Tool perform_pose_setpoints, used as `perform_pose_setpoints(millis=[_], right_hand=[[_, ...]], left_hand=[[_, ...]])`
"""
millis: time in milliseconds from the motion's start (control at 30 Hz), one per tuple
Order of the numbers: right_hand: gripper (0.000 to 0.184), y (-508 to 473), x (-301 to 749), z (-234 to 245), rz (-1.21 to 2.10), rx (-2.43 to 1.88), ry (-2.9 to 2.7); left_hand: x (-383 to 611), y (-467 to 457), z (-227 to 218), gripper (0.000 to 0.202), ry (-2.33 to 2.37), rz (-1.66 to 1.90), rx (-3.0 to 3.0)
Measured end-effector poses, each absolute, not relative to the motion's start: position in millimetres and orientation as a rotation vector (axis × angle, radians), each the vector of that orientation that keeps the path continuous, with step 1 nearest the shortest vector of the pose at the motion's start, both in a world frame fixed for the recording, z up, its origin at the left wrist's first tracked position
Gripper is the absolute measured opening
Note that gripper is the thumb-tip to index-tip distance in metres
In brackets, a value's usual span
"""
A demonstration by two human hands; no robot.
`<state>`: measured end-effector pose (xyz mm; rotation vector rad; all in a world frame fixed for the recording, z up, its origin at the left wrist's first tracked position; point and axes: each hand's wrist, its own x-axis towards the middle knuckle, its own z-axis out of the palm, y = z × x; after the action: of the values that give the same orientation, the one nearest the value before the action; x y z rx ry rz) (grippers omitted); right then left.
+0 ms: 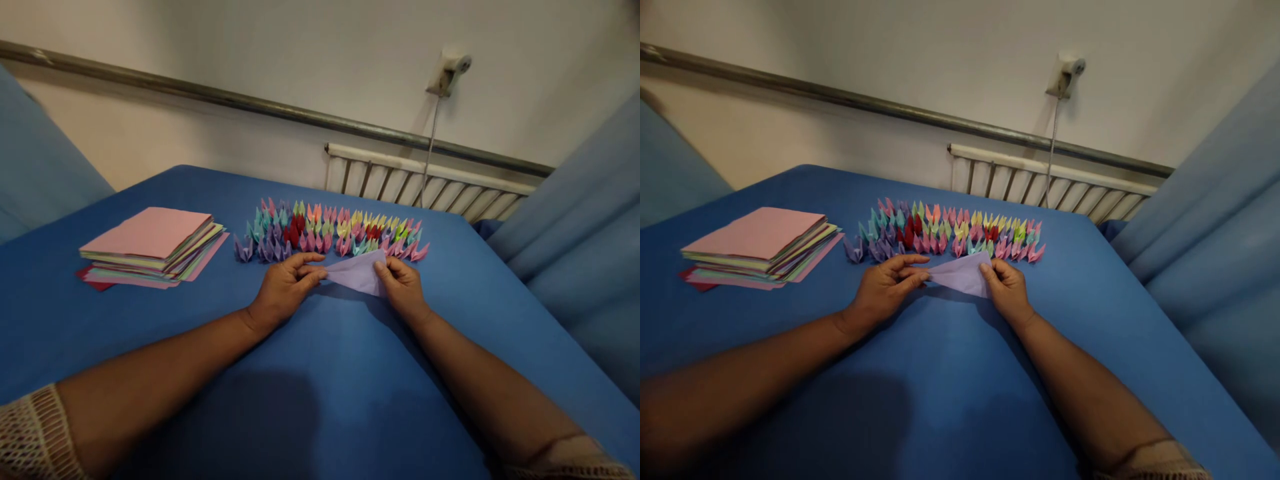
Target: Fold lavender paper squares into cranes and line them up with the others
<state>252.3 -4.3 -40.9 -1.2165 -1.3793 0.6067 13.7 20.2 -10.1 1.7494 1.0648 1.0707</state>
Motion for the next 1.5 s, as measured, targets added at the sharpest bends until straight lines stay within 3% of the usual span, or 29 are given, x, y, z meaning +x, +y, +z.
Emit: perform_pose_setpoints(millis=[767, 1133, 1300, 1500], right_hand=[[0.034, -1, 252, -45, 0.645, -1.205, -1.328], [0.034, -6, 245, -47, 0.388, -1.233, -1.567], [0.026, -19, 232, -38, 0.199, -1.123, -1.877], [0.025, -26, 225, -36, 0.222, -1.113, -1.991]], left_hand=[[16, 20, -6, 0.026, 1.048, 1.195, 1.706], [10, 31, -9, 0.028, 1.15, 1.174, 1.9], [11, 19, 2, 0.038, 1.082, 0.964, 2.293], [16, 11, -2, 0.027, 1.005, 0.77, 2.241]])
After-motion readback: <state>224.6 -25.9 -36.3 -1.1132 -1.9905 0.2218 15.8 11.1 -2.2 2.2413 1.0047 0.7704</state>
